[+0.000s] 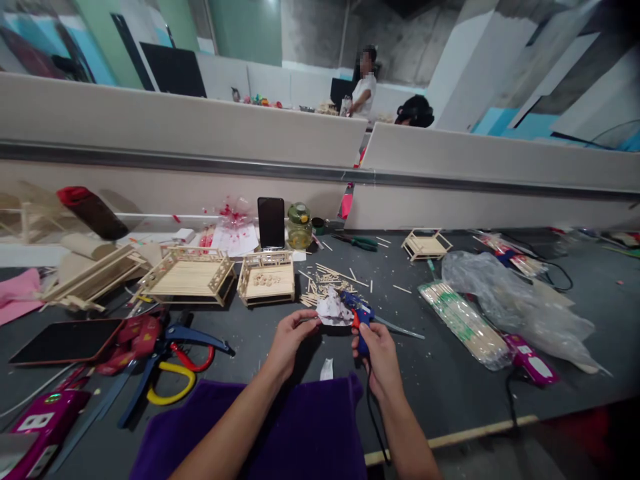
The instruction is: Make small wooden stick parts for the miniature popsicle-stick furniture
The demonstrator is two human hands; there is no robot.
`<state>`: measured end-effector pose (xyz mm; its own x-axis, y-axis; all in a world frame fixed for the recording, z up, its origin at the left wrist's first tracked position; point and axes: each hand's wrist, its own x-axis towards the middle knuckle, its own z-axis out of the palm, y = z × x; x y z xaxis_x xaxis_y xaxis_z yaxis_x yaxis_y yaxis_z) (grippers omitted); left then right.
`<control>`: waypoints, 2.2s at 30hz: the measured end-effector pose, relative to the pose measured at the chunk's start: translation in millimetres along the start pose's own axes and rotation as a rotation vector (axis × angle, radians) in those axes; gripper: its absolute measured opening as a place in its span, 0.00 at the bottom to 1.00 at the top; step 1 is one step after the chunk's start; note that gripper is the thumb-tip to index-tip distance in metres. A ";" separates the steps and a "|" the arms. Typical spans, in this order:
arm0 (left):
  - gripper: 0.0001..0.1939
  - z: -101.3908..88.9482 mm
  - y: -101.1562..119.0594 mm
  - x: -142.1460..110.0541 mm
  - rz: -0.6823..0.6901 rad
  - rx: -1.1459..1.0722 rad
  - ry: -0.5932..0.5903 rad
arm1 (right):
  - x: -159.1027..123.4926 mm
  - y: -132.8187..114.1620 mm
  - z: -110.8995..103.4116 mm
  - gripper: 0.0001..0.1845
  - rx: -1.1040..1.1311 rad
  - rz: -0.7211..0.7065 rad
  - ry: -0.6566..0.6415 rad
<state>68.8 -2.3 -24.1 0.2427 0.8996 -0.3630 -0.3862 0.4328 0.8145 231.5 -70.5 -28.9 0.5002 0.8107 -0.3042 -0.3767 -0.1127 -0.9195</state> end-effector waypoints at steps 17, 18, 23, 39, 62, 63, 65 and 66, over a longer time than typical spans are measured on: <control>0.17 26.6 -10.9 -1.1 -0.171 -0.286 -0.228 | -14.5 12.2 20.5 0.19 0.003 -0.171 -0.050; 0.17 28.2 -11.0 -2.4 -0.162 -0.289 -0.238 | -14.8 12.3 21.5 0.19 -0.020 -0.200 -0.059; 0.18 34.5 -8.6 -8.2 -0.122 -0.363 -0.206 | -14.5 12.6 23.7 0.18 -0.188 -0.296 -0.049; 0.13 43.0 10.0 -28.7 0.049 -0.337 -0.079 | -43.3 8.8 47.6 0.21 -0.398 -0.405 -0.034; 0.12 36.2 14.0 -21.8 0.153 -0.417 0.026 | -62.6 -13.1 62.8 0.14 0.037 -0.121 -0.308; 0.12 35.0 13.1 -20.5 0.149 -0.431 0.022 | -63.1 -16.8 63.5 0.13 0.077 -0.084 -0.335; 0.12 31.9 11.0 -18.2 0.137 -0.450 0.031 | -63.2 -24.1 63.0 0.13 0.140 -0.032 -0.364; 0.13 30.3 10.0 -17.4 0.129 -0.452 0.042 | -62.8 -27.1 62.0 0.14 0.156 -0.026 -0.362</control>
<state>87.7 -15.4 4.1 0.1344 0.9451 -0.2978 -0.7619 0.2907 0.5787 162.0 -82.7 30.6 0.2145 0.9653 -0.1488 -0.4957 -0.0237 -0.8682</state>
